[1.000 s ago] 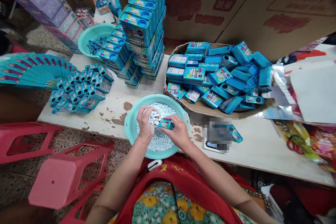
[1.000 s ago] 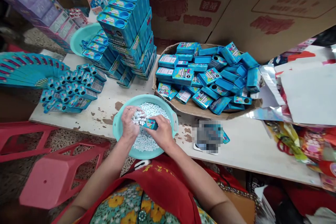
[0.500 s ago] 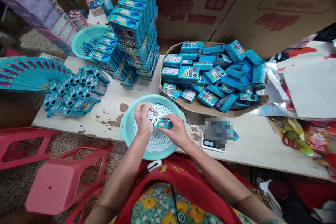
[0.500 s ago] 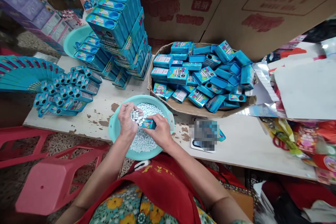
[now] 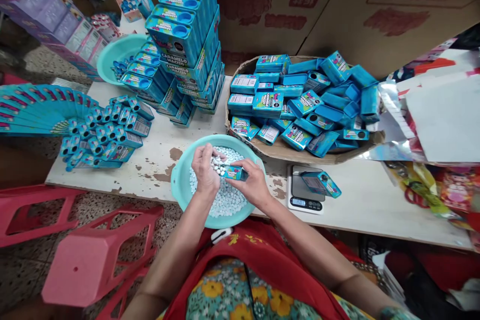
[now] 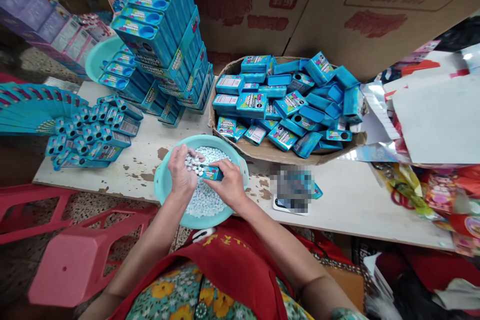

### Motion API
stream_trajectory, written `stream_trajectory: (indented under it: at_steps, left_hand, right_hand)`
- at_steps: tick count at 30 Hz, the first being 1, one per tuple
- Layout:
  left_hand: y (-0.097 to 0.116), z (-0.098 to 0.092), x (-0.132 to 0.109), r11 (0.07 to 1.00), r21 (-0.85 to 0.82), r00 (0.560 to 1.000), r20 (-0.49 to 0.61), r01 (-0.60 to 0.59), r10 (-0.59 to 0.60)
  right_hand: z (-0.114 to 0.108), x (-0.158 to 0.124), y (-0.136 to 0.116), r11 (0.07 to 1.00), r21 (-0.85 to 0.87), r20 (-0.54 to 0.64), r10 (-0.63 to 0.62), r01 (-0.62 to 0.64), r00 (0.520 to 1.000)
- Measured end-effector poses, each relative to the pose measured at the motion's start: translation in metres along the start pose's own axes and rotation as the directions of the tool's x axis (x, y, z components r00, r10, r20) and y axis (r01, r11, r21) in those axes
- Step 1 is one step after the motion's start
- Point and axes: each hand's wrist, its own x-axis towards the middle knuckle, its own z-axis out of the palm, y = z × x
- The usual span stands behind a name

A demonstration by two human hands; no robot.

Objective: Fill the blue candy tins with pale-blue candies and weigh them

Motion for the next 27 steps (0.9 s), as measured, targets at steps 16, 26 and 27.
stream_trajectory:
  at_steps: [16,26,27]
  left_hand:
    - [0.007,0.016,-0.012,0.999,-0.041,0.999,0.041,-0.003,0.005]
    - [-0.028,-0.033,0.014,0.853,0.521,0.997,0.077,-0.018,-0.025]
    - [-0.038,-0.041,0.016,0.755,0.653,0.986,0.155,-0.057,-0.06]
  right_hand:
    - [-0.008,-0.002,0.005,0.98,0.198,-0.024,0.034,-0.029,0.999]
    - [-0.038,-0.04,0.035,0.941,0.322,0.011,0.104,-0.102,0.994]
    - [-0.049,-0.049,0.034,0.936,0.334,0.011,0.112,-0.11,0.994]
